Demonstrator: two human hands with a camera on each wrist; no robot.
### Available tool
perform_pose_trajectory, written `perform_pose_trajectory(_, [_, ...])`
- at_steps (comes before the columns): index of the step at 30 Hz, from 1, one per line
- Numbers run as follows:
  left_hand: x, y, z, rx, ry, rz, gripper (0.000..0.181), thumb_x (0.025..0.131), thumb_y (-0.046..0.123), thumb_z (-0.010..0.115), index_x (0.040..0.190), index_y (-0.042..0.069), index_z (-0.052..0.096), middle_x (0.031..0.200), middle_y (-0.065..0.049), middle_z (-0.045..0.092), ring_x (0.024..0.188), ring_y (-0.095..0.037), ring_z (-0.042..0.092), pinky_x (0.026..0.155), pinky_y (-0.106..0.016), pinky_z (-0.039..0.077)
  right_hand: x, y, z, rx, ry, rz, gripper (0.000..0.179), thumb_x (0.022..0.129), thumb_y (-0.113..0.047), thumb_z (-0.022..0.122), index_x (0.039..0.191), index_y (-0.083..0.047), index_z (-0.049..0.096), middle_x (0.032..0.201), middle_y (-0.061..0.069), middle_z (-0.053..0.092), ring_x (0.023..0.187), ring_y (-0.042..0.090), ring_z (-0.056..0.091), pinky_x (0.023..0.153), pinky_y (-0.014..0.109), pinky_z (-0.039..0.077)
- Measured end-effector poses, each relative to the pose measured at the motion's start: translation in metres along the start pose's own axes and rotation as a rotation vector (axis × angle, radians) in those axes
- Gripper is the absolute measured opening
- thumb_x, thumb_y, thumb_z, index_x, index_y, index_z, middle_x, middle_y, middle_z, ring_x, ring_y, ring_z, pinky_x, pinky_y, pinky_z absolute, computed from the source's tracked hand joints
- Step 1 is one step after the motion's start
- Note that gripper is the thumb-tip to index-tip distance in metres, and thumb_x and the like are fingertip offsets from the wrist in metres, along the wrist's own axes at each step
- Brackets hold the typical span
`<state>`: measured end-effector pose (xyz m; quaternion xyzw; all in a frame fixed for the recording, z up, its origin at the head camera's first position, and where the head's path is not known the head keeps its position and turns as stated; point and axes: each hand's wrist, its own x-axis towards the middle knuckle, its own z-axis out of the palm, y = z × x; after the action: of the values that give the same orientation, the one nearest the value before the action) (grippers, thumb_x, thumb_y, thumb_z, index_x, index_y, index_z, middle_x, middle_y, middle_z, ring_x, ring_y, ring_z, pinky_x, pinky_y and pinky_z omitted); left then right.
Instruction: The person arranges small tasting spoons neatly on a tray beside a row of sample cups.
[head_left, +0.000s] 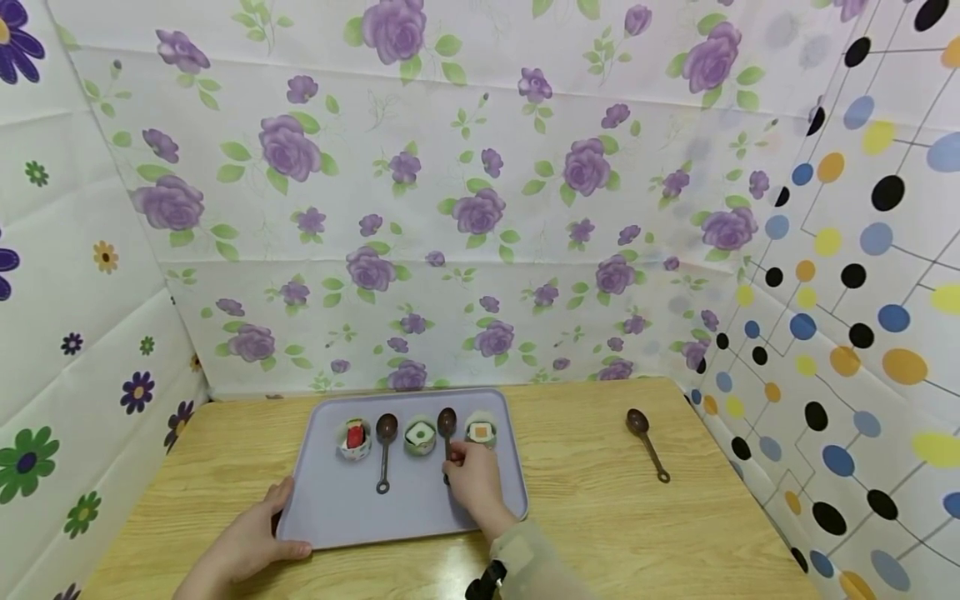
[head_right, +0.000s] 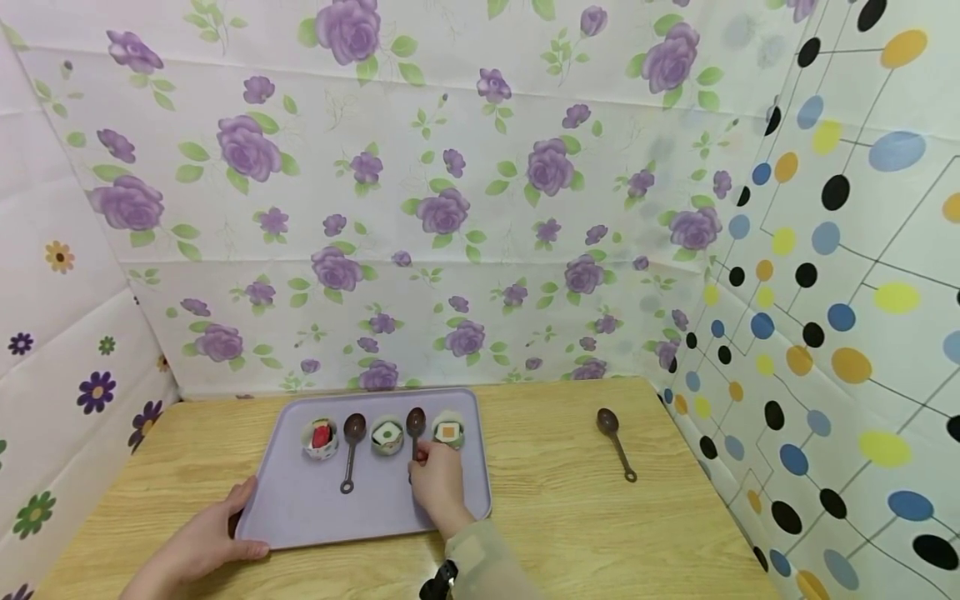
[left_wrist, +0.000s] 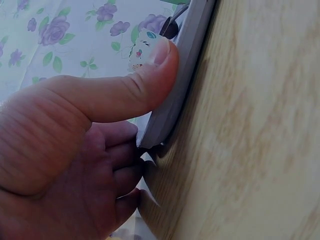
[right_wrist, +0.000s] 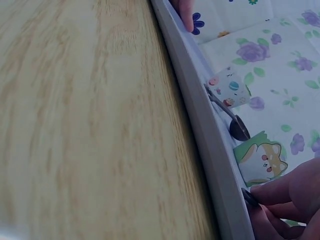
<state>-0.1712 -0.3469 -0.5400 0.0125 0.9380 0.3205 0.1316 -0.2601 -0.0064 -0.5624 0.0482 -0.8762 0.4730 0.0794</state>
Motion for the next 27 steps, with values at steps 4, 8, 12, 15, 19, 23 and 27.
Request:
perform_pose_trajectory(4, [-0.0003, 0.0009, -0.0004, -0.008, 0.0, -0.002, 0.135, 0.074, 0.052, 0.095, 0.159, -0.019, 0.02, 0.16, -0.048, 0.017, 0.149, -0.066, 0.019, 0.118, -0.075, 0.024, -0.0004, -0.0001, -0.0013, -0.023, -0.015, 0.006, 0.02, 0.091, -0.003, 0.08, 0.11, -0.001, 0.082, 0.082, -0.008, 0.069, 0.077, 0.006, 0.062, 0.069, 0.027, 0.056])
perform_pose_trajectory(8, [0.0002, 0.0021, -0.0004, -0.022, -0.008, -0.02, 0.135, 0.073, 0.051, 0.096, 0.16, -0.018, 0.019, 0.161, -0.047, 0.016, 0.15, -0.065, 0.017, 0.119, -0.075, 0.022, -0.0015, 0.0003, -0.0021, -0.059, -0.02, 0.001, 0.015, 0.092, -0.005, 0.08, 0.107, -0.004, 0.082, 0.08, -0.011, 0.067, 0.075, 0.005, 0.061, 0.068, 0.027, 0.055])
perform_pose_trajectory(12, [0.0006, 0.0029, 0.0, -0.03, -0.011, -0.036, 0.135, 0.073, 0.049, 0.096, 0.16, -0.018, 0.018, 0.162, -0.046, 0.015, 0.15, -0.064, 0.016, 0.12, -0.074, 0.02, -0.0032, -0.0004, -0.0036, -0.082, -0.022, -0.005, 0.007, 0.092, -0.006, 0.08, 0.099, -0.008, 0.081, 0.078, -0.011, 0.065, 0.072, 0.005, 0.058, 0.065, 0.027, 0.052])
perform_pose_trajectory(15, [0.0, 0.003, 0.0004, -0.022, -0.01, -0.032, 0.135, 0.074, 0.05, 0.096, 0.16, -0.018, 0.018, 0.161, -0.047, 0.015, 0.15, -0.065, 0.017, 0.119, -0.075, 0.021, -0.0039, -0.0007, -0.005, -0.084, -0.024, -0.019, 0.005, 0.092, -0.005, 0.08, 0.096, -0.008, 0.081, 0.077, -0.011, 0.065, 0.07, 0.006, 0.057, 0.063, 0.027, 0.051])
perform_pose_trajectory(19, [-0.0001, 0.0029, 0.0006, -0.02, -0.009, -0.027, 0.135, 0.073, 0.051, 0.096, 0.16, -0.019, 0.019, 0.161, -0.047, 0.016, 0.149, -0.066, 0.017, 0.119, -0.075, 0.022, -0.0044, -0.0006, -0.0056, -0.082, -0.026, -0.026, 0.008, 0.092, -0.005, 0.081, 0.099, -0.007, 0.082, 0.078, -0.011, 0.065, 0.071, 0.005, 0.058, 0.063, 0.026, 0.052])
perform_pose_trajectory(23, [0.0008, 0.0016, 0.0005, -0.018, -0.009, -0.027, 0.136, 0.073, 0.052, 0.096, 0.16, -0.018, 0.018, 0.161, -0.047, 0.016, 0.149, -0.066, 0.018, 0.119, -0.075, 0.022, -0.0044, -0.0001, -0.0059, -0.075, -0.029, -0.027, 0.008, 0.091, -0.005, 0.081, 0.099, -0.006, 0.082, 0.078, -0.011, 0.066, 0.071, 0.005, 0.058, 0.064, 0.026, 0.052])
perform_pose_trajectory(27, [0.0009, 0.0005, 0.0007, -0.014, -0.011, -0.022, 0.137, 0.073, 0.053, 0.096, 0.16, -0.019, 0.018, 0.161, -0.047, 0.016, 0.149, -0.066, 0.018, 0.118, -0.075, 0.023, -0.0046, 0.0015, -0.0066, -0.075, -0.024, -0.031, 0.011, 0.09, -0.005, 0.081, 0.102, -0.005, 0.083, 0.079, -0.01, 0.068, 0.073, 0.006, 0.06, 0.066, 0.027, 0.054])
